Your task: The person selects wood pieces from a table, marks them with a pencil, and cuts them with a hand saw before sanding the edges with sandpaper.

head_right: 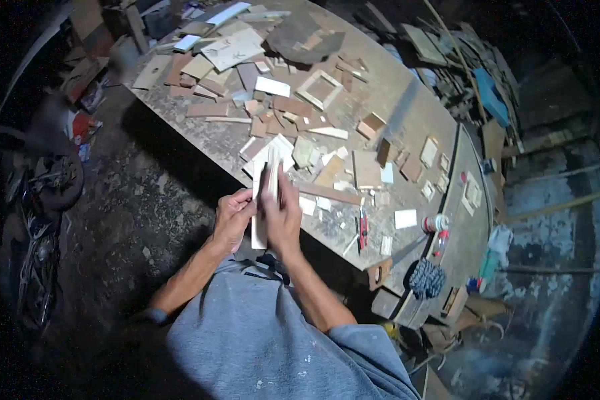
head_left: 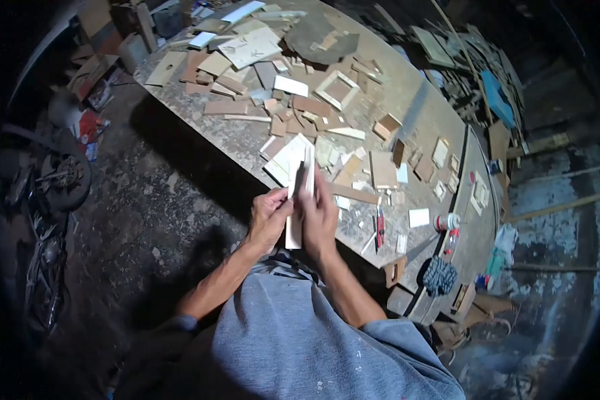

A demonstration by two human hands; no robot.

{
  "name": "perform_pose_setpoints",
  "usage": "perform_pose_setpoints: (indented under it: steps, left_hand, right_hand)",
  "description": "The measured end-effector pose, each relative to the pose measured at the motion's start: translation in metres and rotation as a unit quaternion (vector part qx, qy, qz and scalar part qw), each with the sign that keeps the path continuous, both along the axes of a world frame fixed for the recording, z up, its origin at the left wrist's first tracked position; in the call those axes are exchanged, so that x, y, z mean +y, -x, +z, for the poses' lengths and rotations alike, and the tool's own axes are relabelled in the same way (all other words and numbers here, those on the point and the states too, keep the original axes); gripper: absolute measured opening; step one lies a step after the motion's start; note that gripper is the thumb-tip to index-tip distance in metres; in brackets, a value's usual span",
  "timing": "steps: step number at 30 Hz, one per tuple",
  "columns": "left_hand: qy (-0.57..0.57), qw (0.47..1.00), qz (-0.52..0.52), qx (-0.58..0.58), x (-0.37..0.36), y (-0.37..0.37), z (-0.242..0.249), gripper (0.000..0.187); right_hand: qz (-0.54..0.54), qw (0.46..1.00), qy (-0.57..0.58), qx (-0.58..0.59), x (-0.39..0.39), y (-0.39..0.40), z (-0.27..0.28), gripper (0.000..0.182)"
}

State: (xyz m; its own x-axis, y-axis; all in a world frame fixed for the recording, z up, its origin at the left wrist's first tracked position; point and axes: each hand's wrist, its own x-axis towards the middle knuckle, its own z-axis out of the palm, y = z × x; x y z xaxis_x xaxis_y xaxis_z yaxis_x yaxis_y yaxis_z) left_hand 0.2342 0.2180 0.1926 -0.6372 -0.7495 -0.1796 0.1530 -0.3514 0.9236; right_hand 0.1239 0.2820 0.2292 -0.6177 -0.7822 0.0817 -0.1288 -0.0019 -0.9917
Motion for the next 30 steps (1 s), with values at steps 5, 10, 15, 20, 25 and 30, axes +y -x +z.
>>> perform_pose_setpoints:
  steps: [5, 10, 15, 20, 25, 30]
  left_hand:
    - [-0.034, 0.998, -0.055, -0.004, -0.004, -0.014, 0.024, 0.022]
    - [0.035, 0.995, -0.093, 0.017, -0.013, -0.033, 0.019, 0.024]
    - [0.053, 0.989, -0.135, 0.024, -0.018, -0.053, 0.028, 0.031]
    - [0.052, 0.988, -0.145, 0.019, -0.023, -0.07, 0.03, 0.03]
    - [0.13, 0.971, -0.2, -0.027, -0.03, -0.069, 0.016, 0.031]
    - [0.14, 0.969, -0.2, 0.017, -0.03, -0.066, 0.029, 0.029]
  right_hand:
    - [-0.01, 0.98, 0.04, 0.194, -0.025, 0.045, 0.022, 0.054]
    - [0.173, 0.865, -0.066, 0.467, 0.023, 0.009, 0.056, 0.063]
    - [0.053, 0.888, -0.064, 0.453, 0.027, 0.023, 0.058, 0.063]
    - [0.088, 0.861, -0.079, 0.495, 0.032, 0.016, 0.032, 0.058]
    - [0.127, 0.844, -0.043, 0.519, 0.036, -0.008, 0.051, 0.06]
    - [0.012, 0.923, -0.045, 0.382, 0.042, 0.043, 0.036, 0.047]
